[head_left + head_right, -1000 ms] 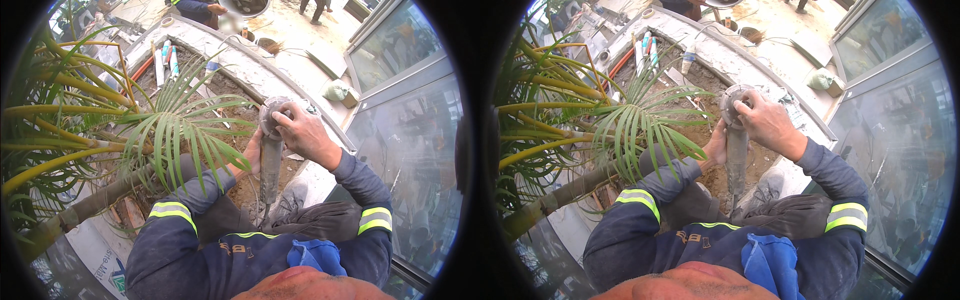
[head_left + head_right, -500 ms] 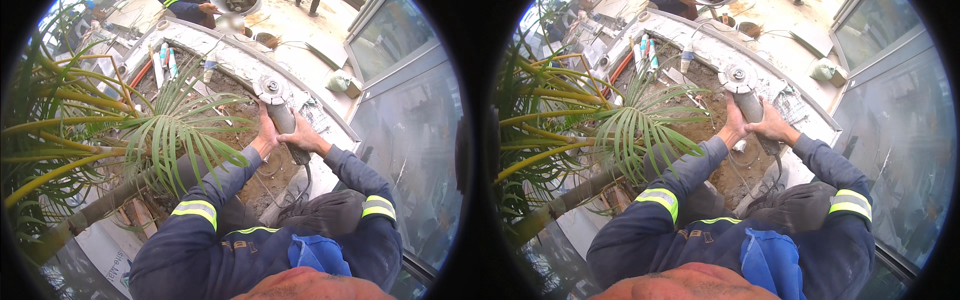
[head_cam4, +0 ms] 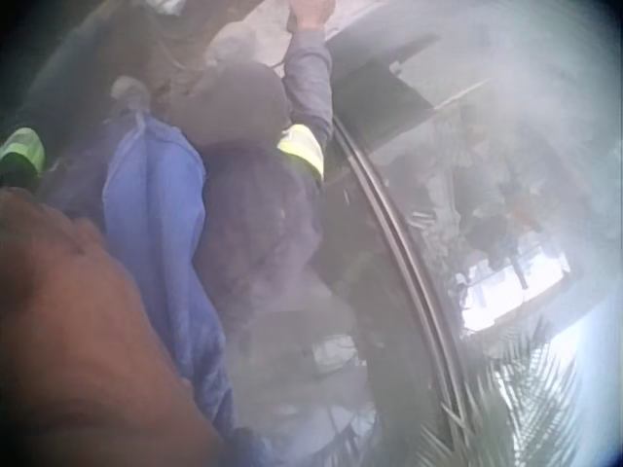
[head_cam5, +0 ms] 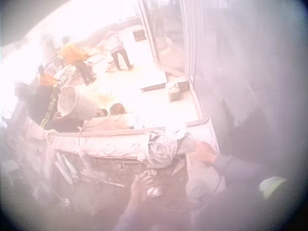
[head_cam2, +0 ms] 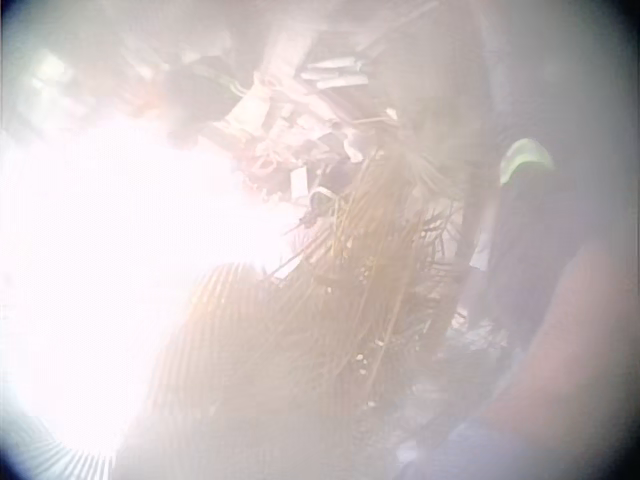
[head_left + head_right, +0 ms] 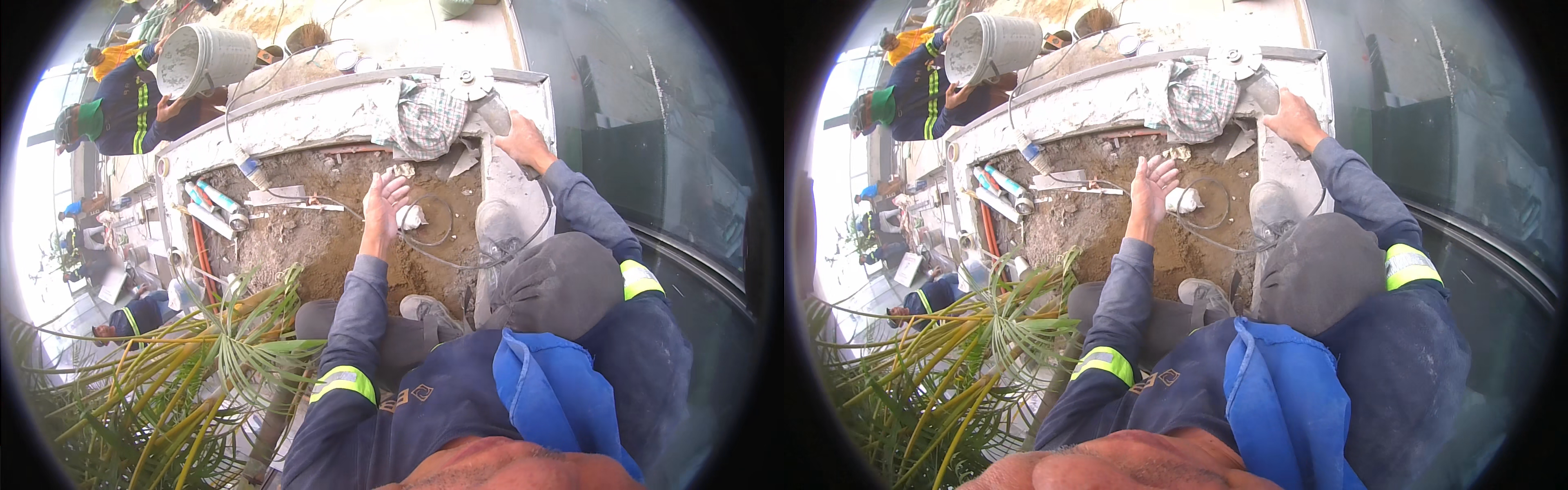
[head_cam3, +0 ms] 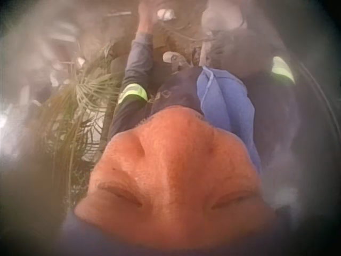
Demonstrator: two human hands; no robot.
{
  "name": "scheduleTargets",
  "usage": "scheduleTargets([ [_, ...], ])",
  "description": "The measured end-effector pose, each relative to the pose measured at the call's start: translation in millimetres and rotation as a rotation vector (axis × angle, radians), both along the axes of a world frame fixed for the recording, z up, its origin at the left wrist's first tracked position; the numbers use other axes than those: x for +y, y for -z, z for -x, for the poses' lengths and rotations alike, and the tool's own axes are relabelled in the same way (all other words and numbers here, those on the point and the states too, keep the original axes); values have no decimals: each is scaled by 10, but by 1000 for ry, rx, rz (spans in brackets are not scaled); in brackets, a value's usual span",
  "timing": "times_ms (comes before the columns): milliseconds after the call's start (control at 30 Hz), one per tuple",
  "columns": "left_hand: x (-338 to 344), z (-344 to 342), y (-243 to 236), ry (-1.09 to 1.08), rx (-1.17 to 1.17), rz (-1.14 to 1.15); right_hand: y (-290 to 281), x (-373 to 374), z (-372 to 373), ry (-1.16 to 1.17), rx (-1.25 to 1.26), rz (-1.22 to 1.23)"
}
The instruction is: The person sits on the ground and uses an angle grinder to smooth a concrete surface. They first retrieve a grinding disc from a bucket, attach it to the grinder, and then proceed to grind the concrete edge.
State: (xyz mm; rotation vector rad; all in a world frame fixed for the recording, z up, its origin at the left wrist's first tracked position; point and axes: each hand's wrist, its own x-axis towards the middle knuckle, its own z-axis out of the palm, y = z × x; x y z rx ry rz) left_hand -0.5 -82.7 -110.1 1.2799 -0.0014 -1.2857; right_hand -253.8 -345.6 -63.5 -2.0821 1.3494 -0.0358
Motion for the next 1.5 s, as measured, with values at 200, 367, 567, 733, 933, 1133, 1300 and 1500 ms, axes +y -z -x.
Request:
scheduleTargets([
  [200, -445, -442, -49, -41, -122, -104, 438, -75, 75, 146, 86, -20],
  [367, -938, -1255, -558, -93, -340, -70, 751, 30, 137, 108, 113, 229],
  [567, -1273, -1675, -819, -57, -498, -98, 714, 52, 220, 152, 29, 227],
  [733, -1264, -1668, -692, -12, -503, -160, 543, 6, 177, 132, -224, 538],
  [933, -1185, -1961, -691, 0, -560, -277, -111, -35, -692, -271, -534, 518],
  [1133, -1236, -1921, -1067, 74, -665, -353, 105, -423, -2223, -563, -379, 304],
  [1300, -928, -2718, -2327, -223, -929, -327, 434, -930, -2923, -599, 58, 123],
  [1500, 53, -3242, -3963, -509, -1214, -572, 754, -1091, -2827, -667, 127, 79],
])
